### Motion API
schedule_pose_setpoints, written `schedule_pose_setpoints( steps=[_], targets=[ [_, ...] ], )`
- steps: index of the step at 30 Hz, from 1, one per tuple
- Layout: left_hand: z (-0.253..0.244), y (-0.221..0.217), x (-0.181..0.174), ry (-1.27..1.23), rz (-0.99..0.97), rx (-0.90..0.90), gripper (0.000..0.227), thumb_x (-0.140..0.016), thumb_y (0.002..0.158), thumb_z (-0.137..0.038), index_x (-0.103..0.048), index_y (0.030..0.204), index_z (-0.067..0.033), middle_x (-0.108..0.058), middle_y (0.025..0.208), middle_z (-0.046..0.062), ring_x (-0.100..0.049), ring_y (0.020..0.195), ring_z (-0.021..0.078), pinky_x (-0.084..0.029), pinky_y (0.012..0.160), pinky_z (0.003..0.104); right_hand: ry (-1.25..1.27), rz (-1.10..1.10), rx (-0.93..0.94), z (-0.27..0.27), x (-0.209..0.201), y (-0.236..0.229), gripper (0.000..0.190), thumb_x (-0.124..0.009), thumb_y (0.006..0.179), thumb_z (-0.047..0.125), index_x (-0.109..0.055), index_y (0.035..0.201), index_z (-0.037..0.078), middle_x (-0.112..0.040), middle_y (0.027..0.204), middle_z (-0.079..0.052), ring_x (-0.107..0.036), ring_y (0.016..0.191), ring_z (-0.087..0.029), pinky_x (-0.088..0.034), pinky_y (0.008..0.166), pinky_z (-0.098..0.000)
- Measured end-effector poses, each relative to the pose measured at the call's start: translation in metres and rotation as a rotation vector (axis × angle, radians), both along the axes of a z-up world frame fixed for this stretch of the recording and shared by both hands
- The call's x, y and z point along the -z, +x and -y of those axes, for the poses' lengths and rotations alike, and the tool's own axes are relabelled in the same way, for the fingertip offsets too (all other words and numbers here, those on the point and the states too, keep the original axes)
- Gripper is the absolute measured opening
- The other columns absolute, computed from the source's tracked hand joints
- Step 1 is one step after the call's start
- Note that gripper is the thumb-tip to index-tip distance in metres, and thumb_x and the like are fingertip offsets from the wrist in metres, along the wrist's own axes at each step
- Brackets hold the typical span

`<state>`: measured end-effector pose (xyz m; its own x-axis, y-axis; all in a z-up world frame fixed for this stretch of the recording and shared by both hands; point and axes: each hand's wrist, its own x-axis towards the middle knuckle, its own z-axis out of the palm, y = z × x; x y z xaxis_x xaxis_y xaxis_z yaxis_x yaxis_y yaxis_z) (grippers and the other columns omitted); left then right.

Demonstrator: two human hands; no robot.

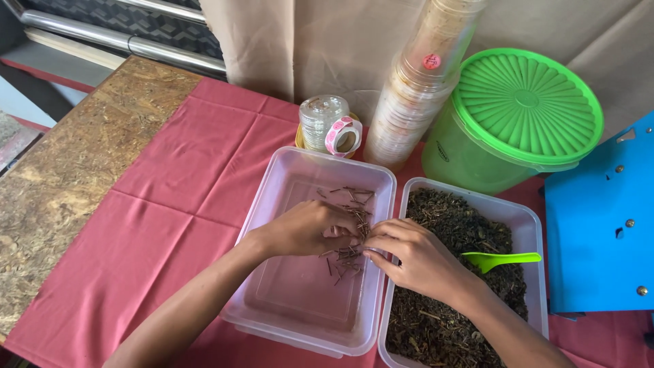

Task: Sorting tea leaves by manually removing stems and sifting with a spoon.

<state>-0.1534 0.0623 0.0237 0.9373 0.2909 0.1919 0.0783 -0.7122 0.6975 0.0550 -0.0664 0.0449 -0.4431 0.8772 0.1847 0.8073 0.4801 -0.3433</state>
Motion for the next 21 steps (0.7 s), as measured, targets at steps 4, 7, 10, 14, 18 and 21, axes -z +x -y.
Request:
schedule_pose_setpoints(
  steps=[4, 7, 10, 14, 18, 21],
  targets=[
    [-0.011, 0.0, 0.011, -0.015, 0.109, -0.031, 0.011, -0.074, 0.089, -0.023, -0.071, 0.082, -0.015, -0.075, 0.076, 0.003, -0.076, 0.075, 0.0254, -0.061, 0.067, 0.039, -0.013, -0.035, 0.008, 0.0, 0.003, 0.007, 0.014, -0.068, 0.095, 0.018, -0.077, 0.098, 0.006, -0.076, 0.099, -0.01, -0.073, 0.105, -0.024, -0.056, 0.093, -0.0359],
    [-0.015, -0.001, 0.014, -0.067, 0.206, -0.037, 0.025, -0.074, 0.092, -0.018, -0.065, 0.07, -0.0107, -0.069, 0.066, 0.007, -0.072, 0.063, 0.0269, -0.057, 0.061, 0.036, -0.059, -0.034, 0.044, 0.0, 0.002, 0.011, 0.019, -0.067, 0.097, 0.021, -0.077, 0.091, 0.007, -0.076, 0.098, -0.013, -0.074, 0.103, -0.025, -0.057, 0.094, -0.0376],
    [-0.019, -0.001, 0.012, -0.158, 0.323, -0.04, 0.02, -0.072, 0.091, -0.016, -0.066, 0.075, -0.0073, -0.068, 0.067, 0.011, -0.07, 0.064, 0.0304, -0.058, 0.062, 0.039, -0.071, -0.089, 0.059, 0.001, 0.0, 0.012, 0.023, -0.065, 0.098, 0.023, -0.077, 0.089, 0.006, -0.076, 0.097, -0.013, -0.075, 0.102, -0.026, -0.057, 0.093, -0.0377],
    [-0.023, -0.002, 0.008, -0.418, 0.349, -0.132, 0.026, -0.065, 0.095, -0.004, -0.073, 0.12, -0.0011, -0.078, 0.09, 0.017, -0.074, 0.08, 0.0201, -0.063, 0.071, 0.033, 0.006, -0.187, 0.099, 0.003, -0.008, 0.007, 0.02, -0.06, 0.098, 0.007, -0.074, 0.111, 0.002, -0.077, 0.101, -0.016, -0.077, 0.096, -0.027, -0.061, 0.087, -0.0381],
    [-0.021, 0.0, 0.016, -0.474, 0.36, -0.224, 0.021, -0.071, 0.091, -0.003, -0.077, 0.111, -0.0016, -0.079, 0.081, 0.014, -0.075, 0.077, 0.0164, -0.063, 0.073, 0.031, 0.059, -0.169, 0.135, 0.003, -0.003, 0.014, 0.021, -0.062, 0.093, -0.002, -0.075, 0.11, 0.001, -0.079, 0.101, -0.015, -0.079, 0.094, -0.026, -0.062, 0.084, -0.0349],
    [-0.019, -0.004, -0.001, -0.419, 0.329, -0.244, 0.016, -0.082, 0.084, -0.011, -0.082, 0.1, -0.009, -0.078, 0.075, 0.01, -0.074, 0.074, 0.0123, -0.062, 0.071, 0.027, 0.088, -0.125, 0.139, 0.0, 0.002, 0.02, 0.018, -0.068, 0.093, 0.007, -0.077, 0.109, 0.006, -0.08, 0.1, -0.01, -0.079, 0.093, -0.021, -0.062, 0.083, -0.0326]
  ],
)
